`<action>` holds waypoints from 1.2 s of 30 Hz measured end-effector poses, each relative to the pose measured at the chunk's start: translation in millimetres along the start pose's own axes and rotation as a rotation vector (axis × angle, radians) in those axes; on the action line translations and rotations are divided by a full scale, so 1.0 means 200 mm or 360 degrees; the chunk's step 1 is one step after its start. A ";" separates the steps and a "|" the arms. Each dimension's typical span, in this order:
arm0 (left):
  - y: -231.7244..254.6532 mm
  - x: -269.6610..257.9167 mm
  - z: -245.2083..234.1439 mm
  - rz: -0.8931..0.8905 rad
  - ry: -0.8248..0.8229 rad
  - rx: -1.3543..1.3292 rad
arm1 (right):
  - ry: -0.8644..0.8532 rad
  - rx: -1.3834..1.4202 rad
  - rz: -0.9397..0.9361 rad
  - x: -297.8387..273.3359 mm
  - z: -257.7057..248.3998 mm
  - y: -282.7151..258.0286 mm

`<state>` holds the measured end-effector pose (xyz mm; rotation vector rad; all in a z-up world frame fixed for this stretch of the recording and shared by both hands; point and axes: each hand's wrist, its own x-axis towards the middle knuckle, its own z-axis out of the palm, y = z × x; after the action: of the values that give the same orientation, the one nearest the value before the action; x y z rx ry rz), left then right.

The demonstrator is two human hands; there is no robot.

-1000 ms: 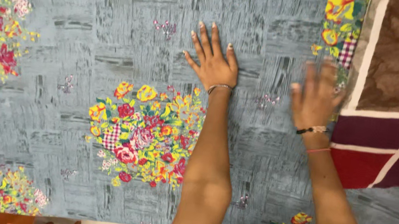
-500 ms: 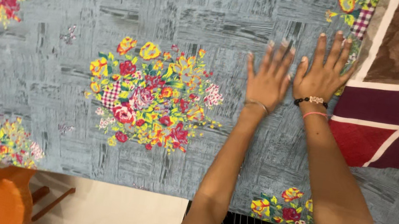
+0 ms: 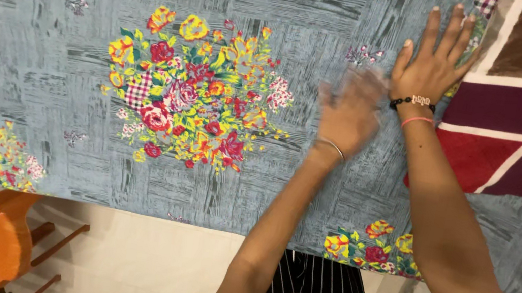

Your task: The person spreads a blue floral sheet across a mattress by hand, smoothing the surface with both hands to remove wrinkles. They then place a brown and pink floral pillow on top of the sheet and pat it flat.

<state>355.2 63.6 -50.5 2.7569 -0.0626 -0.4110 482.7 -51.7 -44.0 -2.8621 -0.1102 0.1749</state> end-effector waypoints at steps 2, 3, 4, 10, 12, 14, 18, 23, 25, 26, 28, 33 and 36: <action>0.05 -0.11 0.02 0.0300 0.0002 -0.0012 | 0.0011 -0.0024 -0.0017 0.00 0.02 0.01; -0.01 -0.17 0.03 0.0320 0.0046 -0.0020 | 0.0037 -0.0039 -0.0042 -0.01 0.02 0.02; -0.07 -0.21 0.04 0.0340 0.0092 -0.0024 | 0.0064 -0.0051 -0.0069 -0.01 0.04 0.02; -0.91 -0.61 -0.07 -0.0694 0.0364 -0.0072 | -0.0005 -0.0032 -0.0025 -0.02 0.04 0.02; -1.03 -0.72 -0.08 -0.0978 0.0517 0.0068 | -0.0093 -0.0023 0.0012 -0.03 0.01 0.01; -1.08 -0.79 -0.06 -0.1165 0.0633 0.0148 | -0.0117 -0.0005 -0.0064 -0.07 0.01 -0.01; -0.86 -0.85 0.03 -0.0802 0.0421 -0.0046 | -0.0067 -0.0077 -0.0617 -0.44 0.11 -0.16; -0.66 -1.04 0.00 0.0081 0.0170 -0.0194 | -0.0868 -0.0363 -0.1395 -1.45 0.25 -0.47; -0.74 -1.12 -0.02 0.0252 0.0119 -0.0159 | -0.0992 -0.0121 -0.1713 -1.67 0.27 -0.47; -0.84 -1.17 -0.03 0.0321 0.0074 -0.0072 | -0.0843 0.0096 -0.1874 -1.74 0.26 -0.43; -1.06 -1.27 -0.09 0.0167 -0.0067 -0.0038 | -0.0654 0.0201 -0.1832 -1.78 0.27 -0.32; -1.39 -1.57 -0.16 -0.0565 0.0408 0.0003 | -0.0128 0.0236 -0.0486 -1.53 0.18 -0.07; -1.42 -1.63 -0.12 -0.0657 0.0497 0.0071 | -0.0159 -0.0046 -0.0521 -1.64 0.26 -0.31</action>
<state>47.6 368.1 -38.2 2.8355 0.5872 -0.0743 147.3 -8.6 -40.5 -2.8120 -0.5996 0.2503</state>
